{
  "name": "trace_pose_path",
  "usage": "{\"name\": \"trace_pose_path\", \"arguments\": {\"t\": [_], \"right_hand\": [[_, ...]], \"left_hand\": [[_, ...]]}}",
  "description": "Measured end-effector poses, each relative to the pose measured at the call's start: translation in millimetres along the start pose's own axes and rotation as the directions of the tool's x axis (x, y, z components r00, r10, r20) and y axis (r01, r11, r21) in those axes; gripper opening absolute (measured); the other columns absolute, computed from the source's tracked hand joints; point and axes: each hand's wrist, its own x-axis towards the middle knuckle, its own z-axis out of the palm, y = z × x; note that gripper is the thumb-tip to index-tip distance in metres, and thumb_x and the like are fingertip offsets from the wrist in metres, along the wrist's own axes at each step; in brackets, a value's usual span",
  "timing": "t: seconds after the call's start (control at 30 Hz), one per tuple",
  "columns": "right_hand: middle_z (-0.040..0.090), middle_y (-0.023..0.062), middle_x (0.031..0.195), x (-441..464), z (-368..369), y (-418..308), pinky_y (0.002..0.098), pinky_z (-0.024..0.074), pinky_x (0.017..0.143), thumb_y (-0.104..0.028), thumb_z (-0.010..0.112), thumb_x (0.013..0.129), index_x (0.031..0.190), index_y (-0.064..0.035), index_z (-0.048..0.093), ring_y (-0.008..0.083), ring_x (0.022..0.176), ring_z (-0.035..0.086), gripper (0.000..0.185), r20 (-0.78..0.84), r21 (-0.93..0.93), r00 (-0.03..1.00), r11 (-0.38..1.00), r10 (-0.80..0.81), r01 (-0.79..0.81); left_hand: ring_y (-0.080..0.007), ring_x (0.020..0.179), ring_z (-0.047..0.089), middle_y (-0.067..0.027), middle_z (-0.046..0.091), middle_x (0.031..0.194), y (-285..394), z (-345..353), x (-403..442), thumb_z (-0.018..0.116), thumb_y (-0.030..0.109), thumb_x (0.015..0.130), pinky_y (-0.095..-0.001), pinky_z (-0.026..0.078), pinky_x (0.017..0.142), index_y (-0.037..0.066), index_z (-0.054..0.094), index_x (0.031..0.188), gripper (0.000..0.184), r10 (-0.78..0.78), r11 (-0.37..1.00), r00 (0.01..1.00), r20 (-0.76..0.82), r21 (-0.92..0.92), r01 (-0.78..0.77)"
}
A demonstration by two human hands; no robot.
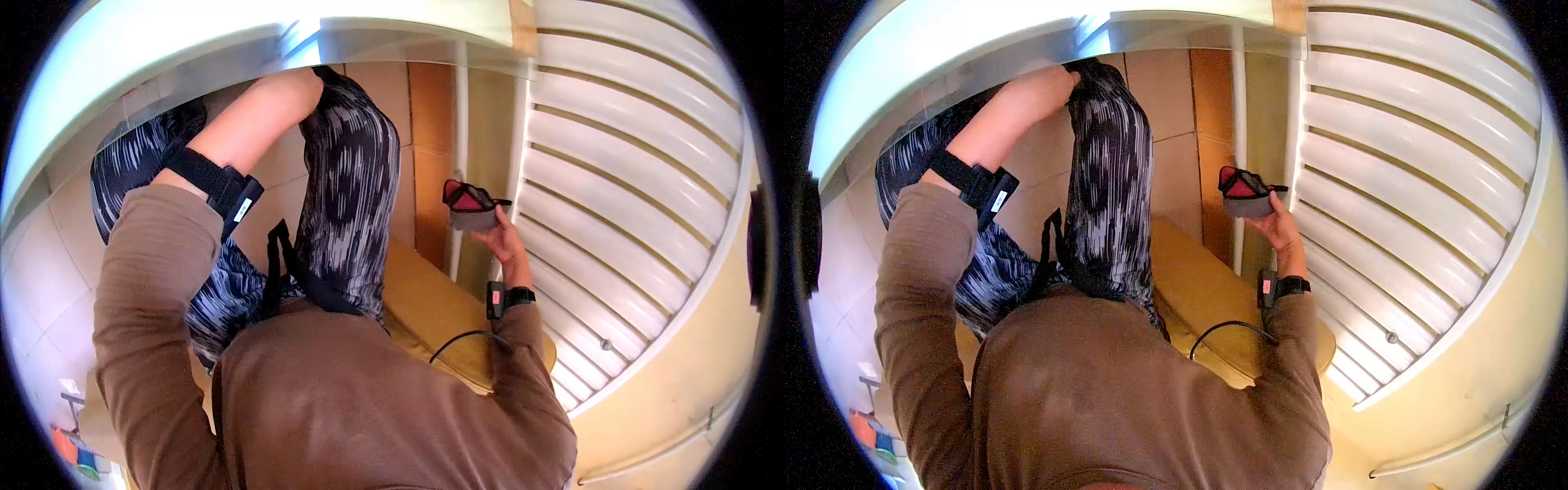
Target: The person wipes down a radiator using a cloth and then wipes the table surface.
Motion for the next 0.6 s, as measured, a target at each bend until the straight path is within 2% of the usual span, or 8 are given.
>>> {"name": "trace_pose_path", "arguments": {"t": [0.07,0.17,0.23,0.3,0.43,0.5,0.57,0.6], "right_hand": [[0.052,0.012,0.12,-3.4,12.9,-0.2,0.0431,0.0433,0.092,-0.035,0.052,0.09,0.119,-0.0041,0.045,0.0265,0.109,0.051,0.043,-0.004,0.263,0.991,0.956,-0.131,0.128],[0.05,0.0137,0.117,22.1,11.9,11.1,0.0438,0.0457,0.088,-0.026,0.049,0.092,0.116,-0.001,0.045,0.0283,0.103,0.051,0.035,-0.388,0.532,0.915,0.784,-0.11,0.319],[0.049,0.0146,0.118,25.4,31.0,0.8,0.0431,0.0467,0.085,-0.023,0.047,0.093,0.116,-0.0004,0.044,0.0289,0.101,0.051,0.032,-0.503,0.521,0.855,0.744,-0.127,0.417],[0.049,0.0144,0.118,27.3,54.5,-18.3,0.0431,0.0471,0.084,-0.019,0.045,0.093,0.117,-0.0016,0.043,0.0291,0.101,0.051,0.03,-0.602,0.611,0.769,0.496,-0.217,0.617],[0.051,0.0143,0.114,36.9,96.3,-77.7,0.0414,0.0467,0.083,-0.007,0.057,0.084,0.116,-0.0032,0.042,0.029,0.101,0.052,0.036,-0.744,0.233,0.495,0.52,-0.449,0.822],[0.052,0.013,0.108,60.9,97.7,-103.1,0.036,0.0465,0.079,-0.007,0.059,0.082,0.113,0.0001,0.044,0.0247,0.097,0.053,0.035,-0.681,-0.128,0.25,0.448,-0.688,0.885],[0.052,0.0165,0.111,76.1,106.2,-124.0,0.0359,0.0428,0.085,-0.008,0.062,0.079,0.113,0.0012,0.047,0.0306,0.097,0.053,0.038,-0.661,-0.617,-0.033,0.517,-0.75,0.593],[0.052,0.0188,0.111,86.9,105.8,-125.2,0.0372,0.04,0.089,-0.004,0.061,0.075,0.112,0.0011,0.049,0.0319,0.101,0.051,0.039,-0.703,-0.577,-0.064,0.515,-0.708,0.634]], "left_hand": [[-0.036,0.088,0.06,-0.0204,0.061,0.091,-4.2,1.5,-0.4,0.041,0.003,0.086,-0.0442,0.049,0.073,0.003,0.056,0.111,0.029,0.036,0.999,0.999,-0.005,0.01,-0.036],[-0.0363,0.087,0.06,-0.0202,0.062,0.091,15.1,-15.7,9.5,0.04,0.004,0.087,-0.0447,0.049,0.072,0.003,0.056,0.111,0.029,0.119,0.993,0.992,-0.041,0.024,-0.118],[-0.0362,0.084,0.061,-0.0197,0.062,0.089,26.0,-33.6,-4.1,0.042,0.004,0.086,-0.044,0.05,0.07,0.003,0.056,0.111,0.029,0.11,0.992,0.994,-0.011,0.061,-0.109],[-0.0362,0.083,0.061,-0.0195,0.062,0.088,30.7,-41.1,-6.7,0.044,0.004,0.085,-0.0437,0.05,0.069,0.003,0.056,0.112,0.029,0.102,0.991,0.995,0.009,0.091,-0.102],[-0.0357,0.082,0.061,-0.0192,0.062,0.087,30.9,-40.1,-4.8,0.042,0.004,0.086,-0.0434,0.05,0.067,0.002,0.054,0.113,0.03,0.133,0.963,0.984,0.119,0.218,-0.156],[-0.0354,0.082,0.061,-0.0191,0.062,0.087,31.3,-43.9,-6.5,0.042,0.004,0.086,-0.0432,0.05,0.068,0.002,0.054,0.114,0.03,0.138,0.962,0.985,0.102,0.225,-0.158],[-0.0352,0.083,0.061,-0.019,0.062,0.088,34.2,-50.1,-8.9,0.043,0.002,0.084,-0.0425,0.05,0.069,0.002,0.055,0.112,0.031,0.073,0.988,0.991,0.111,0.128,-0.087],[-0.035,0.083,0.061,-0.0191,0.062,0.089,31.1,-43.5,-6.9,0.044,0.002,0.083,-0.0426,0.05,0.07,0.003,0.055,0.111,0.03,0.094,0.98,0.993,0.07,0.168,-0.105]]}}
